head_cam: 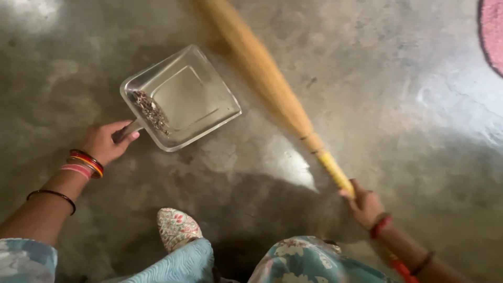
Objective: The person is sweeping the floor using a broom and collecting the dirt into a dustpan.
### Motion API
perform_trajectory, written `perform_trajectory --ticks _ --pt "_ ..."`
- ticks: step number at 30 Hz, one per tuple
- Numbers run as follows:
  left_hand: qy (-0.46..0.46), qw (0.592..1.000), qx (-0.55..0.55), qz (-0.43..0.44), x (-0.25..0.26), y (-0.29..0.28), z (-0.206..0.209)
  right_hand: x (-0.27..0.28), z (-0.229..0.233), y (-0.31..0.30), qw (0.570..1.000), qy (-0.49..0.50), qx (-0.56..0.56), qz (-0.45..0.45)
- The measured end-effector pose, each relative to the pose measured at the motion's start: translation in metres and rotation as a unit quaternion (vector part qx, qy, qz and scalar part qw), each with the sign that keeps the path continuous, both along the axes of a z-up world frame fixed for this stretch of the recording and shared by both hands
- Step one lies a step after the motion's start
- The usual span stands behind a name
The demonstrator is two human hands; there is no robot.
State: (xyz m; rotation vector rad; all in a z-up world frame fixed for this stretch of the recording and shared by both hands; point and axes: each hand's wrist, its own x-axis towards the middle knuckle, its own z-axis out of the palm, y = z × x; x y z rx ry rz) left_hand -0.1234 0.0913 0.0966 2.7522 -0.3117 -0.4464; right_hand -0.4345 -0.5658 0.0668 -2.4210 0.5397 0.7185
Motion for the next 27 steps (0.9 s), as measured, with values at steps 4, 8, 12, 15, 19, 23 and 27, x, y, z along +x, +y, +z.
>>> perform_trajectory --ticks 4,8,12,15,19,23,27 --pt "-0.035 0.998 -0.041 0.035 -0.02 0.038 0.016 -0.016 -0.002 -0.053 0.997 -0.009 -0.079 0.023" --pt "-0.03 0.987 -0.089 0.128 -0.028 0.071 0.044 -0.059 -0.012 -0.074 0.995 -0.005 -0.097 0.034" --pt "-0.129 0.973 -0.138 0.129 -0.023 0.093 0.054 -0.089 -0.03 -0.075 0.984 0.001 -0.111 0.137" --pt "-0.149 0.961 -0.196 0.128 -0.006 0.083 0.063 -0.068 -0.034 -0.072 0.966 0.015 -0.127 0.224" --pt "-0.152 0.961 -0.197 0.118 0.01 0.052 0.062 -0.01 -0.012 -0.07 0.936 0.106 -0.204 0.268" --pt "-0.138 0.973 -0.139 0.118 0.016 0.007 0.059 0.046 0.018 -0.071 0.939 0.123 -0.26 0.188" --pt "-0.086 0.988 -0.066 0.114 0.024 -0.025 0.031 0.088 0.012 -0.094 0.963 0.052 -0.249 0.092"
